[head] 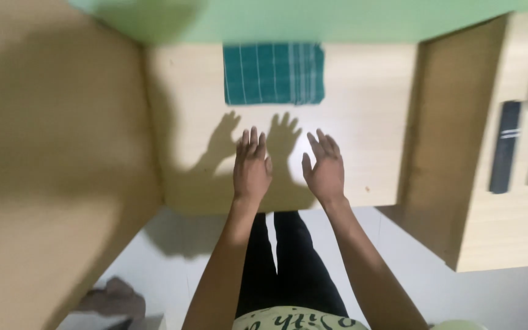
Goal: The person wipes a wooden nightstand and a desk using a green cloth. After placing the cloth on the desk, the person walks to the bed and smooths out the white bedsheet and decorative runner with their hands.
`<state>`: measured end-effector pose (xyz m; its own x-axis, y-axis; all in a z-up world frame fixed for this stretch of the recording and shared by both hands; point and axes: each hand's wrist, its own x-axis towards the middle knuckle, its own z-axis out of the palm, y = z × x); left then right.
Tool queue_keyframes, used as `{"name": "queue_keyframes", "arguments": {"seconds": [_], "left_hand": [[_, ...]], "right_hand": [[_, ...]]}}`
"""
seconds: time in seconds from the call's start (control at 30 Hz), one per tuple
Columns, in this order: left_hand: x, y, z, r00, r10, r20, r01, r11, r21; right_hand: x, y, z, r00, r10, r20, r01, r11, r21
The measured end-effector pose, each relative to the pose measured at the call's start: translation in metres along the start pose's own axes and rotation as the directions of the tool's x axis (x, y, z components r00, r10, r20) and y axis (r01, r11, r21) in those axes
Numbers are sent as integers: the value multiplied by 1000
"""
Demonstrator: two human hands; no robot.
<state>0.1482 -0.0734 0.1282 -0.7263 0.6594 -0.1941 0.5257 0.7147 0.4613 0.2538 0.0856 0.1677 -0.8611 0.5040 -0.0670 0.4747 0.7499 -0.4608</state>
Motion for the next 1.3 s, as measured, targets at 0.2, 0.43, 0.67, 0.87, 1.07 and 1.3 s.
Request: {"name": "queue_keyframes", "arguments": {"seconds": [0.2, 0.43, 0.67, 0.87, 1.07, 1.3], "left_hand": [[18, 51, -58, 1000, 1, 0, -1, 997, -80], [24, 134, -108, 964, 240, -114, -245, 969, -34], [-2, 218, -119, 925, 370, -88, -379, 913, -151], [-30, 280, -89, 872, 487, -46, -486, 851, -201], [-69, 347, -70, 810, 585, 38, -566, 798, -208], [-100, 401, -62, 711, 695, 106, -654, 709, -265]], "right_hand": [[5, -24, -77, 992, 71, -105, -64, 996, 68], [-25, -32, -168, 934, 222, -280, -194, 973, 125], [-87, -10, -241, 820, 393, -417, -350, 920, 178], [-155, 29, -267, 729, 502, -467, -435, 865, 250], [-225, 52, -292, 613, 576, -541, -505, 812, 292], [-271, 79, -296, 480, 668, -569, -595, 724, 349]]}}
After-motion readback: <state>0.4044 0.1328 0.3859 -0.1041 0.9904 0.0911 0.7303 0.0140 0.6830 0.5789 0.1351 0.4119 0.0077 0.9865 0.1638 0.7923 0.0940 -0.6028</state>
